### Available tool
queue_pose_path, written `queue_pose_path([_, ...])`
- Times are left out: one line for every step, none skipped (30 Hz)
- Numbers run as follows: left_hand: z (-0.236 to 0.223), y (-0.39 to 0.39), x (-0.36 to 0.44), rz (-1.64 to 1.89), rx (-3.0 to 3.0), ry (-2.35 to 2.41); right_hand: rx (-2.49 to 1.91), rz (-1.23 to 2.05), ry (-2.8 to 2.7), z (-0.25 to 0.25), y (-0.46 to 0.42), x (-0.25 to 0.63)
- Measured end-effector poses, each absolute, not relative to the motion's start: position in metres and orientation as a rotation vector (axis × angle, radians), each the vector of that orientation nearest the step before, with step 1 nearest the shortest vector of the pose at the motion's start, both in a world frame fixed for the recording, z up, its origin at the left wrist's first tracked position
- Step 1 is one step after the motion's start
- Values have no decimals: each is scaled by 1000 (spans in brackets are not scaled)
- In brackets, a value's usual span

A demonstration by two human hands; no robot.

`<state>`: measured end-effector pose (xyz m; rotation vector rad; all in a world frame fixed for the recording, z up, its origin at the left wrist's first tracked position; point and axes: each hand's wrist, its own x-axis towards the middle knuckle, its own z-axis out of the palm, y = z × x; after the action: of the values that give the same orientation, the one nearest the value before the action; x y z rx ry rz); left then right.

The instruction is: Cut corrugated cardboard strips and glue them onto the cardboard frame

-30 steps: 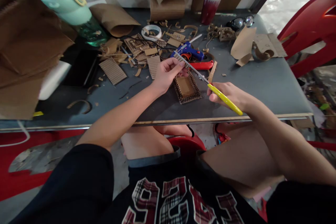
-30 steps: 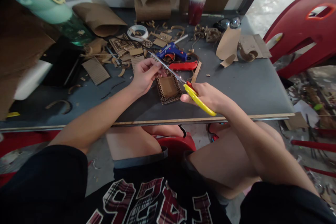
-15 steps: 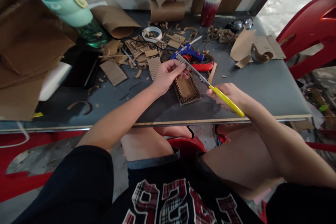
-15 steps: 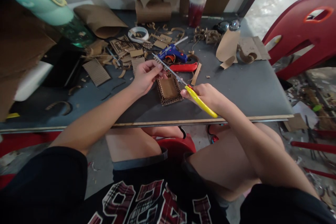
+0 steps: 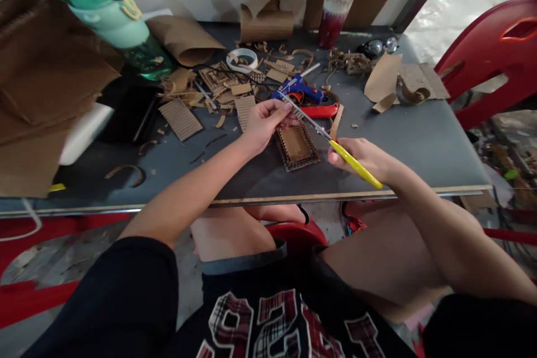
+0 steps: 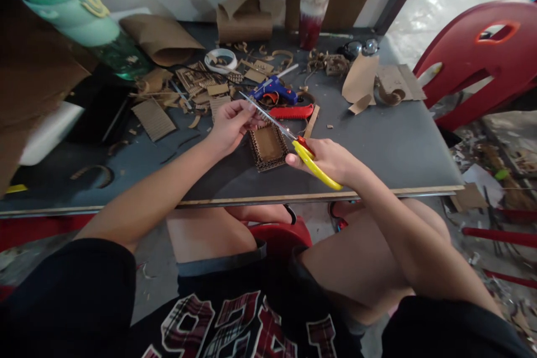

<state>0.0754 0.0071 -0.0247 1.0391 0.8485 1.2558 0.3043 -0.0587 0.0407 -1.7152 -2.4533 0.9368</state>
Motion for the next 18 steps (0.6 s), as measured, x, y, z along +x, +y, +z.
queue_pose_path([-24, 7, 76, 1262, 1036, 850, -1740, 904, -2454, 40, -59, 303])
queue_pose_path([-24, 7, 76, 1268, 1034, 853, -1768, 874, -2452, 40, -59, 302])
queue_pose_path([-24, 7, 77, 1274, 1032, 855, -1796, 849, -2448, 40, -59, 301])
queue_pose_path([-24, 6, 77, 1279, 1029, 852, -1823, 833, -2442, 41, -59, 300])
queue_pose_path([-23, 6, 77, 1283, 1026, 844, -1840, 824, -2437, 41, -59, 300])
queue_pose_path([-23, 6, 77, 1284, 1023, 833, -1840, 822, -2435, 42, -60, 300])
queue_pose_path([-23, 5, 77, 1284, 1023, 823, -1824, 826, -2437, 42, -60, 300])
queue_pose_path([-23, 4, 78, 1281, 1026, 819, -1805, 839, -2438, 43, -59, 300])
queue_pose_path([-23, 3, 78, 1277, 1034, 823, -1791, 862, -2436, 43, -59, 301])
queue_pose_path([-22, 2, 78, 1274, 1044, 831, -1788, 893, -2429, 43, -59, 301])
queue_pose_path([-22, 0, 78, 1272, 1054, 840, -1793, 926, -2417, 43, -58, 301])
queue_pose_path([-21, -1, 79, 1271, 1060, 849, -1804, 955, -2399, 42, -58, 301])
queue_pose_path([-21, -2, 79, 1273, 1061, 857, -1810, 972, -2380, 42, -58, 301])
queue_pose_path([-20, -3, 79, 1275, 1054, 864, -1813, 980, -2362, 41, -57, 301])
queue_pose_path([-19, -4, 80, 1277, 1045, 871, -1810, 987, -2346, 40, -57, 301])
queue_pose_path([-19, -4, 80, 1278, 1035, 875, -1806, 998, -2333, 40, -57, 301])
queue_pose_path([-19, -4, 80, 1280, 1028, 875, -1801, 1017, -2323, 39, -57, 301])
queue_pose_path([-19, -4, 80, 1284, 1025, 871, -1794, 1043, -2315, 39, -57, 302])
